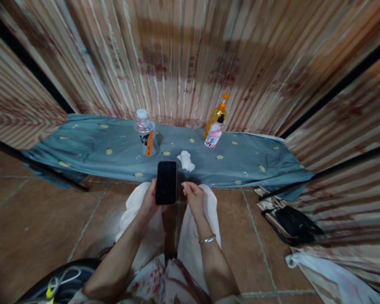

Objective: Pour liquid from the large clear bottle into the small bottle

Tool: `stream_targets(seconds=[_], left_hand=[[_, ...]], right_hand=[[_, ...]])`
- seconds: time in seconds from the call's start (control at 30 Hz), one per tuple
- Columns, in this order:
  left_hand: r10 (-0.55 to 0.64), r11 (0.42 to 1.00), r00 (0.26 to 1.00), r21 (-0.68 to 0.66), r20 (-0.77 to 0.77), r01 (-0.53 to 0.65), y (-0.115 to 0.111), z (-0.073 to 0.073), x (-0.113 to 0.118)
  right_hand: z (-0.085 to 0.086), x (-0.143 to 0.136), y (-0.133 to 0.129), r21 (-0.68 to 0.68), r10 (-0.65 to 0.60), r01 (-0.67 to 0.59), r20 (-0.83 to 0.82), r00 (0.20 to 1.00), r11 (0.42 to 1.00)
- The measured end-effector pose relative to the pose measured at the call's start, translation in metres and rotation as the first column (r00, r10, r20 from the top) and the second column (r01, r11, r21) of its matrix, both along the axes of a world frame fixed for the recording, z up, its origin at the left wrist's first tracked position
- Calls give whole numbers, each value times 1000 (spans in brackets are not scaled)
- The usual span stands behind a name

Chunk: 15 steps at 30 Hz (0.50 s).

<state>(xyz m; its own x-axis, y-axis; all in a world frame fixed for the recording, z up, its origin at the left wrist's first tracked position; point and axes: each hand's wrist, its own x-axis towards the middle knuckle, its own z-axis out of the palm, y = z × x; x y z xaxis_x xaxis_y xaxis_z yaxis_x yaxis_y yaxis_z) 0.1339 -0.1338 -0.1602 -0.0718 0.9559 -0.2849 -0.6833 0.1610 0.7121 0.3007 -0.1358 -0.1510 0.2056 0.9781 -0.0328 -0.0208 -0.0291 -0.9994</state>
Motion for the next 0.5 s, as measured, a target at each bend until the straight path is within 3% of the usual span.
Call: stream_targets(seconds=[0.13, 0.3, 0.4, 0.5], left_hand=[[-4, 1000, 1000, -29, 6, 4, -4, 1, -3], [-94, 992, 995, -78, 23, 96, -14, 2, 1], [-106, 991, 994, -78, 16, 107, -17, -1, 4], [-85, 995, 996, -61, -9, 85, -18, -6, 5]], right_hand=[[-12, -7, -7, -90, 15, -37, -236, 972, 995], [-15, -26, -14, -204, 82, -231, -555, 827, 951], [-14, -35, -14, -218, 138, -333, -611, 780, 917], [-14, -37, -18, -199, 170, -354, -606, 777, 914]])
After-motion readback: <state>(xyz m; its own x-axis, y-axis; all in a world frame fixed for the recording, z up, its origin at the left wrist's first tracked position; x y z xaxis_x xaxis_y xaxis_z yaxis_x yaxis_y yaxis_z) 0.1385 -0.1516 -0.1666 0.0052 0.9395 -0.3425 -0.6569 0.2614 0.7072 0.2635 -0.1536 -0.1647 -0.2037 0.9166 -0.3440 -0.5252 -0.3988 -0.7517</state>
